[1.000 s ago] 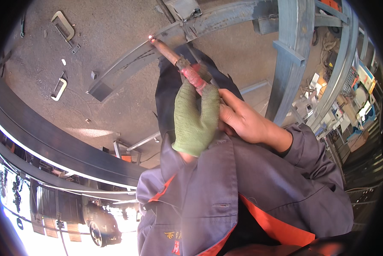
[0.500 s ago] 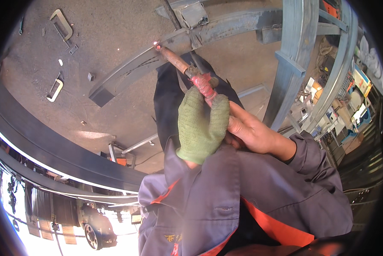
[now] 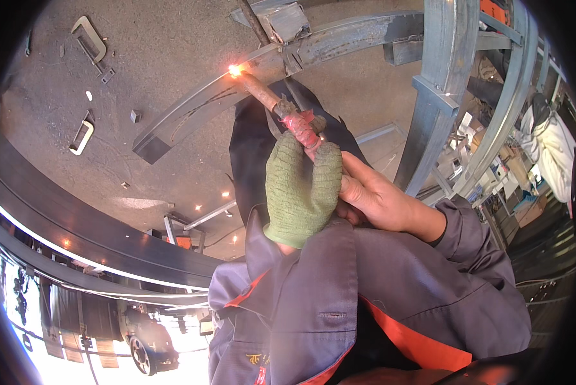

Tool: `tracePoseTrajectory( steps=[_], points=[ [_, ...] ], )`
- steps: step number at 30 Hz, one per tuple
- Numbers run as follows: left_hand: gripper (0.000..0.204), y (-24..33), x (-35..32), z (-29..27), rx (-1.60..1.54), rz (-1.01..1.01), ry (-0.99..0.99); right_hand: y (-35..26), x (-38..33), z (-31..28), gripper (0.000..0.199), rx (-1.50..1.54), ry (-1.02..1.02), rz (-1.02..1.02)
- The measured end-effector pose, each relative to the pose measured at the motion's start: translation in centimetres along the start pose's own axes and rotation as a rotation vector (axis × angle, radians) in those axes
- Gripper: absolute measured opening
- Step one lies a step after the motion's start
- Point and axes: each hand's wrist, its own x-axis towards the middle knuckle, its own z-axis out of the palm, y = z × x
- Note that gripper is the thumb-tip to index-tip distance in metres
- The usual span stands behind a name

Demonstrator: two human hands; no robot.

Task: The person welds a metal frame using a welding torch, producing bright sparks and smoke. The welder holds the torch with one hand and stabilizes the frame with the other, moving along the joint to create a continuous weld.

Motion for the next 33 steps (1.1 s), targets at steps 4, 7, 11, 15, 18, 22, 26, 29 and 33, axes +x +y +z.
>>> tracePoseTrajectory(
  steps=[4, 7, 11, 15, 18, 22, 26, 29, 33],
  points=[
    [0.048, 0.0, 0.1, -0.3, 0.009, -0.041, -0.057, -0.2, 0.0, 0.1, 0.069, -0.066, 0.030, -0.016],
    [0.049, -0.3, 0.4, -0.3, 0.020, 0.039, -0.013, -0.3, 0.2, 0.1, 0.067, -0.016, 0.009, -0.003],
    [0.049, -0.3, 0.6, -0.4, 0.071, 0.100, -0.008, -0.5, 0.3, 0.2, 0.068, -0.020, 0.013, 0.011],
    [0.047, 0.7, 0.3, -1.3, 0.224, 0.095, -0.089, -0.8, 0.4, 0.4, 0.068, -0.049, 0.034, -0.004],
    [0.045, 0.9, 0.3, -1.2, 0.115, -0.033, -0.054, -0.8, 0.5, 0.5, 0.064, -0.017, 0.025, 0.015],
    [0.050, 0.1, 0.7, -0.6, 0.002, 0.048, -0.050, -0.7, 0.3, 0.5, 0.063, -0.025, 0.026, -0.011],
    [0.050, -0.4, 0.5, -0.7, 0.081, 0.056, -0.044, -0.3, 0.3, 0.0, 0.066, -0.110, 0.053, 0.048],
    [0.050, -0.6, 0.3, -0.7, 0.084, 0.064, -0.029, 0.0, 0.3, -0.1, 0.068, -0.030, 0.028, -0.024],
    [0.051, -0.7, 0.3, -0.5, 0.085, 0.061, -0.025, 0.3, 0.3, -0.2, 0.070, -0.046, 0.032, -0.018]
  ],
)
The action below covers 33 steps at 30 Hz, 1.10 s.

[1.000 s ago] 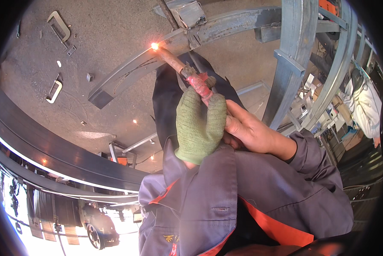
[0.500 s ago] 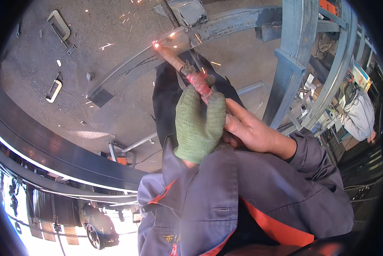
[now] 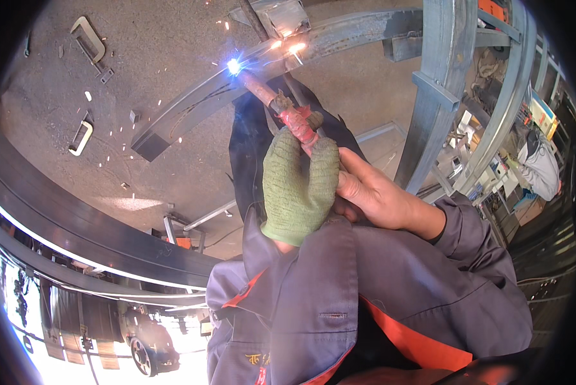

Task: The person welds a metal frame using a welding torch, producing bright sparks and smoke. The welder holds the torch with one hand and stabilizes the frame with the other, moving along the joint to create a continuous weld.

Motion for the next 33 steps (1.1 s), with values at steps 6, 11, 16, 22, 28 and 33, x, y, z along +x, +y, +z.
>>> tracePoseTrajectory(
  steps=[6, 11, 16, 22, 28, 33],
  points=[
    [0.051, -0.2, 0.3, 0.1, 0.024, -0.006, -0.009, 0.1, 0.0, -0.2, 0.067, 0.002, -0.001, -0.018],
    [0.047, -0.1, 0.3, 0.5, 0.005, 0.061, -0.003, 0.3, 0.0, -0.2, 0.068, -0.001, 0.003, -0.002],
    [0.050, -0.2, 0.1, 0.7, -0.039, 0.030, 0.040, 0.0, -0.1, -0.2, 0.069, -0.015, -0.003, -0.004],
    [0.052, -0.3, 0.3, 0.8, -0.016, 0.057, 0.015, -0.3, -0.3, -0.3, 0.071, -0.007, -0.002, 0.002],
    [0.053, -0.2, 0.2, 1.2, -0.068, 0.006, 0.010, -0.1, -0.4, -0.6, 0.071, 0.011, -0.012, 0.018],
    [0.052, -0.4, 0.3, 1.4, -0.013, 0.021, 0.000, -0.2, -0.5, -0.7, 0.073, 0.011, 0.003, 0.023]
  ],
)
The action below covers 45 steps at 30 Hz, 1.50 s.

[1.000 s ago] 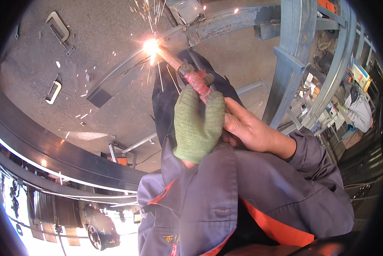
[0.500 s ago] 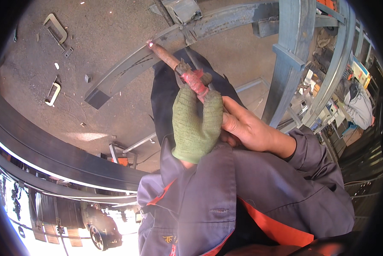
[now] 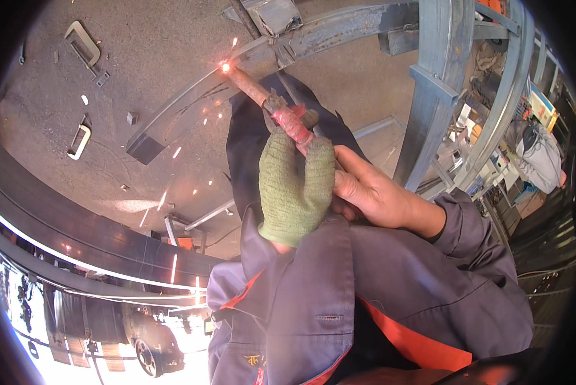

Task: The person welds a metal frame using a welding torch, producing bright sparks and smoke. The welder holds the torch with one hand and stabilizes the frame with the other, moving along the joint to create a continuous weld.

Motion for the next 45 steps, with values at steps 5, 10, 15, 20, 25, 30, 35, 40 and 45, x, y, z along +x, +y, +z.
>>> tracePoseTrajectory(
  steps=[5, 10, 15, 20, 25, 30, 35, 40, 45],
  points=[
    [0.049, 0.2, 0.3, -0.1, -0.021, 0.018, -0.052, -0.2, -0.1, -0.4, 0.069, -0.028, 0.004, -0.007],
    [0.042, 0.8, 0.1, -0.2, 0.002, -0.053, -0.075, 0.0, -0.1, -0.4, 0.067, -0.046, 0.016, -0.033],
    [0.037, 0.6, 0.8, 0.0, -0.009, 0.100, -0.071, -0.1, -0.3, -0.6, 0.067, -0.029, 0.019, -0.029],
    [0.042, 0.9, 0.6, 0.3, -0.005, 0.006, -0.012, -0.2, -0.2, -0.6, 0.066, -0.028, 0.006, -0.033],
    [0.052, 1.6, 0.0, 0.0, 0.031, -0.062, -0.045, 0.0, -0.2, -0.9, 0.068, -0.047, 0.005, -0.030],
    [0.049, 1.6, 0.5, 0.0, -0.019, 0.023, -0.100, 0.1, -0.3, -1.2, 0.066, -0.045, 0.006, -0.022],
    [0.047, 2.1, 0.2, 0.6, 0.037, -0.148, -0.062, -0.2, -0.3, -1.1, 0.065, -0.035, 0.000, -0.031],
    [0.047, 1.8, 0.8, 1.2, 0.011, -0.093, -0.037, -0.8, -0.4, -1.9, 0.066, -0.047, -0.003, -0.007],
    [0.047, 0.8, 2.1, 1.2, 0.084, 0.061, -0.052, -1.6, -0.1, -2.5, 0.070, -0.051, -0.004, -0.030]
  ],
)
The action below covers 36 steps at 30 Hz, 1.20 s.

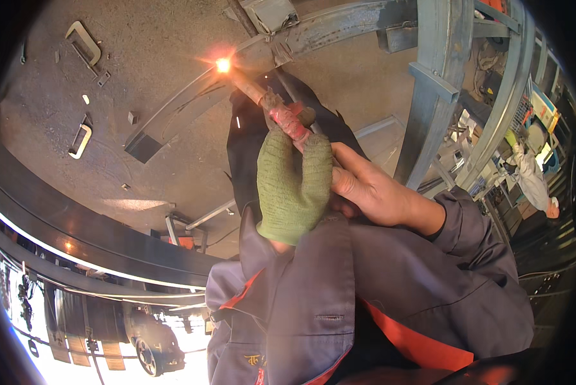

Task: The person welds a metal frame using a welding torch, producing bright sparks and smoke. The welder holds the torch with one hand and stabilizes the frame with the other, moving along the joint to create a continuous weld.

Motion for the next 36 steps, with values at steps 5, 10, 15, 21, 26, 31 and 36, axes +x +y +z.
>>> tracePoseTrajectory(
  steps=[5, 10, 15, 21, 26, 31, 36],
  points=[
    [0.047, 0.2, 0.1, 0.2, -0.009, 0.017, -0.007, -0.4, 0.0, 0.0, 0.069, 0.003, 0.004, 0.014],
    [0.043, 0.4, -0.1, 0.6, -0.085, -0.070, -0.022, -0.1, -0.1, -0.3, 0.067, 0.045, -0.007, 0.040],
    [0.046, -0.5, 0.2, 0.5, 0.030, 0.092, -0.005, 0.0, -0.2, -0.3, 0.066, 0.031, -0.008, 0.036],
    [0.052, 0.0, -1.1, 0.2, -0.076, -0.051, 0.040, 0.1, -0.4, 0.6, 0.066, 0.043, -0.005, 0.031],
    [0.051, -0.8, -2.4, -0.9, -0.171, -0.054, 0.033, 1.4, -0.3, 2.2, 0.065, 0.012, 0.006, 0.026],
    [0.049, -3.8, -4.9, -4.5, -0.040, 0.006, 0.011, 4.0, 0.9, 6.1, 0.060, -0.004, 0.015, 0.044],
    [0.046, -4.1, -6.6, -7.2, 0.042, 0.051, 0.016, 4.7, 1.5, 9.1, 0.062, 0.043, -0.024, 0.008]
  ],
)
